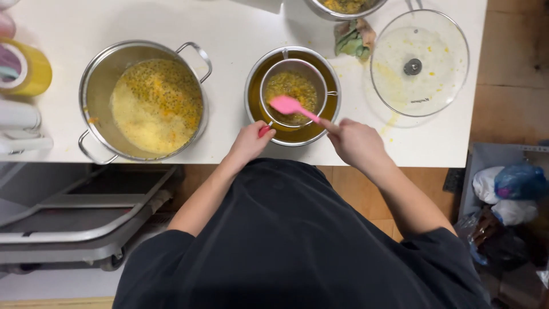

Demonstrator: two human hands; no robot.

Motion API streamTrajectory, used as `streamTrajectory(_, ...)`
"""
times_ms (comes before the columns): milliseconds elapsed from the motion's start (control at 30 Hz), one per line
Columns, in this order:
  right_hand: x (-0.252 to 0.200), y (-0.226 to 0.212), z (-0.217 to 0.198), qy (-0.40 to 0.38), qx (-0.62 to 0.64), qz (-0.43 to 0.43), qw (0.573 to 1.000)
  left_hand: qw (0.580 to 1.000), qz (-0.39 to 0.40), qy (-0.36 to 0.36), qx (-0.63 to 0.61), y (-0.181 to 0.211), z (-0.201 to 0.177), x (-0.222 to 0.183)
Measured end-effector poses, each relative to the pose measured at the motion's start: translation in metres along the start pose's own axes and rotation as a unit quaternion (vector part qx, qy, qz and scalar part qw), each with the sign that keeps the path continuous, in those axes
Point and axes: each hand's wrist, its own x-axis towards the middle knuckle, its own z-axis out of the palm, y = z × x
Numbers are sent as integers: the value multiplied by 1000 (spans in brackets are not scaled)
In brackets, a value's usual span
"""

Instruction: Straining passion fruit pulp through a sieve into a bowl and mixing it.

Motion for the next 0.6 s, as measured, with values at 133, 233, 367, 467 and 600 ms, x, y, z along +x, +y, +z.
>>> streamTrajectory(133, -2, 8, -2, 18, -7, 11, 1000, 1000, 14, 2, -8, -4, 5, 8)
streamTrajectory(233, 0, 1, -4, 2, -7, 3, 1000, 1000, 16, 7, -8, -8, 5, 7)
streamTrajectory(367, -3, 1, -19, 9, -25, 26, 999, 1000, 15, -7, -23, -2, 7, 8)
streamTrajectory(467, -4, 11, -5, -26, -27, 10, 999, 1000, 3, 4, -27, 4, 3, 7)
streamTrajectory(600, 3, 6, -2, -8, -5, -10, 1000, 1000, -18, -1, -18, 4, 1, 5)
